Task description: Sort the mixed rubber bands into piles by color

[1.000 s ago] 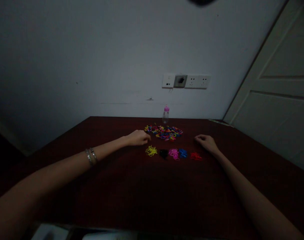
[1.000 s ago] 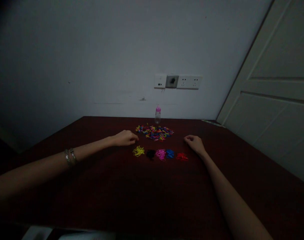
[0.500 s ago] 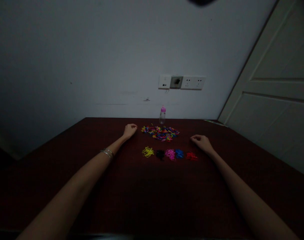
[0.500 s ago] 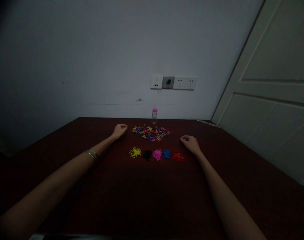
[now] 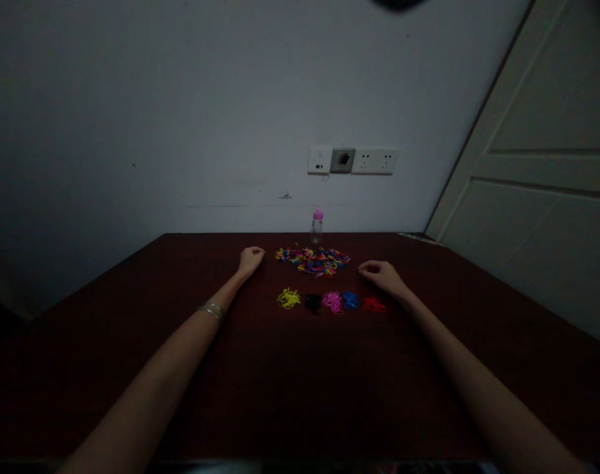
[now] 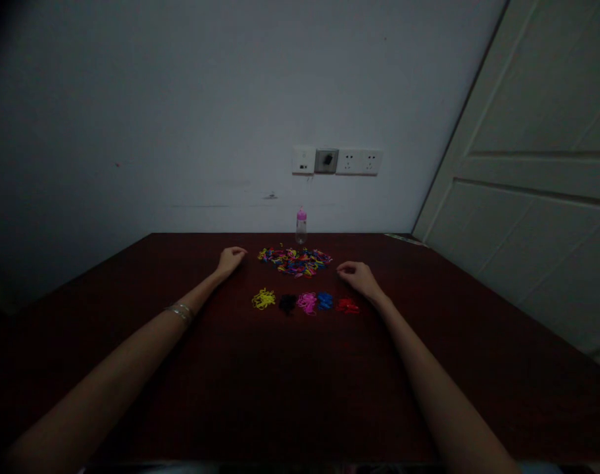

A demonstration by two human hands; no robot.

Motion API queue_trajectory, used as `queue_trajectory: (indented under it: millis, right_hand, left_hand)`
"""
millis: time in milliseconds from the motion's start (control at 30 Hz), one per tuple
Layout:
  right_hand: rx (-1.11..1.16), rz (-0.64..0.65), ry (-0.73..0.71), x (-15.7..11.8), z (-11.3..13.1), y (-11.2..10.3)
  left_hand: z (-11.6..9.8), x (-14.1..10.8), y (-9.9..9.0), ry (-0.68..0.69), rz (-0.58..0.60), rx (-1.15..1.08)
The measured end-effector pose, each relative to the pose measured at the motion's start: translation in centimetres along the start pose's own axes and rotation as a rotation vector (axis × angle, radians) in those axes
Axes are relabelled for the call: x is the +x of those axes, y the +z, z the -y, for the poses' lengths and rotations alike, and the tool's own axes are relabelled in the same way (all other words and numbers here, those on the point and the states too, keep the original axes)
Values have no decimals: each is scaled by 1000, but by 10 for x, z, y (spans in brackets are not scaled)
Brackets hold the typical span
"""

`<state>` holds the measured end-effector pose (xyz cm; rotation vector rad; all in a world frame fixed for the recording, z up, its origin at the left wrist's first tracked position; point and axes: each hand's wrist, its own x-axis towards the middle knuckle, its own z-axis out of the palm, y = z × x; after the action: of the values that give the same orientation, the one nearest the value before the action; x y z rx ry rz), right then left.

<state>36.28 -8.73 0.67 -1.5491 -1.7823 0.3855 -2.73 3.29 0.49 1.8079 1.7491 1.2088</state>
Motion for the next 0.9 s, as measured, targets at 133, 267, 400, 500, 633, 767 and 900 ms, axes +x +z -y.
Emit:
queue_trajectory:
  millis: [133,267,400,500,633,767,900]
  right_hand:
    - [-2,84,-164,1,30,23]
    - [-33,147,-273,5,46,44]
    - [-124,162,-298,10,49,52]
    - [-186,166,-298,9,50,50]
    - [-283,153,-286,5,56,46]
    - [-312,166,-270,3,58,46]
    - [-308,179,-287,5,57,45]
  left_hand:
    - [3,2,1,-4,-8,-14]
    - [4,2,0,-15,-9,-15]
    - [4,3,0,-5,9,14]
    - [6,4,1,-4,13,15]
    - [4,2,0,-5,17,7]
    - [-2,-2,-2,-11,10,8]
    - [-4,-4,-4,-12,0,-18]
